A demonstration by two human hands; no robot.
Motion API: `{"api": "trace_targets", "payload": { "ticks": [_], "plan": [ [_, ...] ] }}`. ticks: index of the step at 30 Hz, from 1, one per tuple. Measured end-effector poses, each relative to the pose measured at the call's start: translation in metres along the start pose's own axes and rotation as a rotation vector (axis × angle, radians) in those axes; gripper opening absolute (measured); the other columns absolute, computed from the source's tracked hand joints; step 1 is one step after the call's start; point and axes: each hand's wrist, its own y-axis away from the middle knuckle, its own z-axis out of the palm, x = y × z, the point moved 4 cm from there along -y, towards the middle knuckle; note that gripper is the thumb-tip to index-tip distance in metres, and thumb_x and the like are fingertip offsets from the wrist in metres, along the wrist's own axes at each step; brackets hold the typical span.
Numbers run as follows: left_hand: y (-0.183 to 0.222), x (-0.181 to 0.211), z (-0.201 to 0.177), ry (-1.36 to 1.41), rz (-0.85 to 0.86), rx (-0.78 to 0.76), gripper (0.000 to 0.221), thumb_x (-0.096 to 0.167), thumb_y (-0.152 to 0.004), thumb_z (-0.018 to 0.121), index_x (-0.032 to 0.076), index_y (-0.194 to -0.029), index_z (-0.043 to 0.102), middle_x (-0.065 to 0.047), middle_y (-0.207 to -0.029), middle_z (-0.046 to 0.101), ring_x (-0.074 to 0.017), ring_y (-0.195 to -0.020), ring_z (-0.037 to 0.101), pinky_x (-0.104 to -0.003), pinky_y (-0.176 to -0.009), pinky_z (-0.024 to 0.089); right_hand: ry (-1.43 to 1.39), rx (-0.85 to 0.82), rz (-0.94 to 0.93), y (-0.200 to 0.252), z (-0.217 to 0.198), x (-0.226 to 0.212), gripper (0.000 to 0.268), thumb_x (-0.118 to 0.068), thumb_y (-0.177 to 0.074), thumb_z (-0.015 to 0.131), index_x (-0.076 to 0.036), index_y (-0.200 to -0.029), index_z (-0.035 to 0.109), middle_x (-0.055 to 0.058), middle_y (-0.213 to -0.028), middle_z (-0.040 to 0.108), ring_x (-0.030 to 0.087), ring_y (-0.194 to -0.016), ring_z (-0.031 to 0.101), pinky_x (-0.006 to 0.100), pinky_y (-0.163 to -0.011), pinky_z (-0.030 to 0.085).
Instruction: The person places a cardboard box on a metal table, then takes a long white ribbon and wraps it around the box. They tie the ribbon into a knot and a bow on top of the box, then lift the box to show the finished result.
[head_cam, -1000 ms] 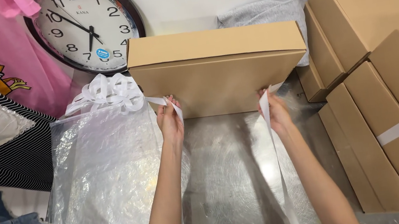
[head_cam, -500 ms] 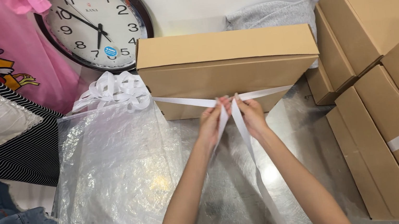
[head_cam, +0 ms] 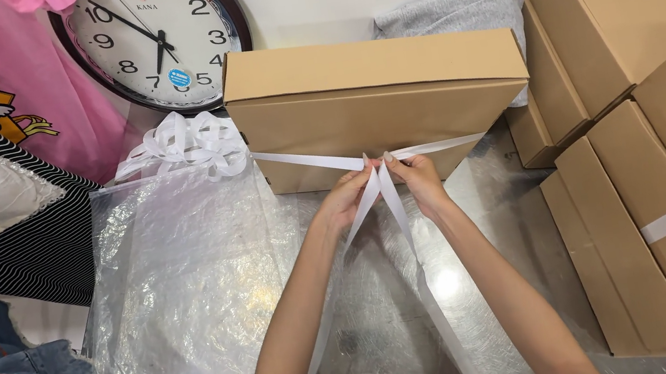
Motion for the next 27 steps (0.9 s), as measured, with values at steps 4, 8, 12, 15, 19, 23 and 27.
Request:
{"api": "trace_targets", "payload": {
  "ticks": [4, 8, 12, 15, 19, 23, 27],
  "plan": [
    [0.011, 0.005, -0.001, -0.006, -0.053, -0.045, 0.034, 0.041, -0.087, 0.079, 0.010, -0.100, 0.077, -0.008, -0.076, 0.075, -0.0164, -0.069, 0.076, -0.037, -0.070, 0.067, 0.027, -0.014, 0.013, 0.009, 0.003, -0.008, 0.029, -0.041, -0.089, 0.081, -0.016, -0.104, 0.078, -0.007, -0.090, 0.074, -0.002, -0.076, 0.066, 0.014, -0.078, 0.052],
    [-0.004, -0.004, -0.013, 0.089, -0.136, -0.085, 0.029, 0.035, -0.088, 0.079, 0.008, -0.095, 0.078, -0.010, -0.075, 0.075, -0.0167, -0.069, 0.075, -0.040, -0.075, 0.066, 0.030, -0.029, -0.013, -0.010, -0.009, 0.015, 0.027, -0.039, -0.091, 0.079, -0.017, -0.106, 0.079, -0.009, -0.094, 0.074, -0.004, -0.081, 0.063, 0.012, -0.081, 0.050],
    [-0.028, -0.016, -0.025, 0.041, -0.181, -0.134, 0.031, 0.041, -0.088, 0.078, 0.011, -0.097, 0.077, -0.008, -0.076, 0.076, -0.0178, -0.071, 0.077, -0.041, -0.074, 0.066, 0.022, -0.041, -0.014, 0.002, -0.004, 0.000, 0.023, -0.036, -0.092, 0.078, -0.016, -0.104, 0.079, -0.007, -0.090, 0.074, -0.002, -0.078, 0.063, 0.012, -0.080, 0.050],
    [0.053, 0.035, 0.037, 0.047, -0.200, -0.157, 0.030, 0.040, -0.086, 0.078, 0.010, -0.094, 0.076, -0.009, -0.076, 0.076, -0.0191, -0.072, 0.077, -0.042, -0.076, 0.065, -0.019, -0.053, -0.013, -0.004, -0.007, 0.006, 0.021, -0.033, -0.092, 0.079, -0.015, -0.103, 0.079, -0.005, -0.088, 0.074, 0.000, -0.075, 0.063, 0.017, -0.081, 0.054],
    [0.066, 0.044, 0.047, 0.040, -0.220, -0.185, 0.025, 0.036, -0.085, 0.078, 0.011, -0.088, 0.076, -0.008, -0.073, 0.075, -0.0175, -0.072, 0.076, -0.039, -0.075, 0.065, -0.056, -0.071, -0.014, 0.002, -0.005, -0.002, 0.018, -0.026, -0.091, 0.080, -0.011, -0.100, 0.079, -0.001, -0.083, 0.073, 0.003, -0.072, 0.066, 0.020, -0.078, 0.057],
    [0.011, 0.012, 0.008, 0.120, -0.189, -0.171, 0.023, 0.031, -0.089, 0.078, 0.010, -0.098, 0.078, -0.012, -0.094, 0.079, -0.0209, -0.086, 0.077, -0.040, -0.083, 0.064, -0.027, -0.056, -0.007, 0.005, -0.001, -0.008, 0.020, -0.029, -0.091, 0.080, -0.013, -0.101, 0.078, -0.005, -0.086, 0.073, -0.001, -0.071, 0.064, 0.016, -0.076, 0.055],
    [-0.007, 0.000, -0.003, 0.178, -0.130, -0.143, 0.025, 0.030, -0.089, 0.079, 0.009, -0.102, 0.078, -0.012, -0.103, 0.078, -0.0208, -0.093, 0.076, -0.040, -0.089, 0.062, -0.027, -0.050, 0.022, 0.003, -0.001, -0.008, 0.022, -0.034, -0.090, 0.081, -0.015, -0.100, 0.077, -0.007, -0.084, 0.072, -0.002, -0.067, 0.061, 0.013, -0.072, 0.053]
  ]
}}
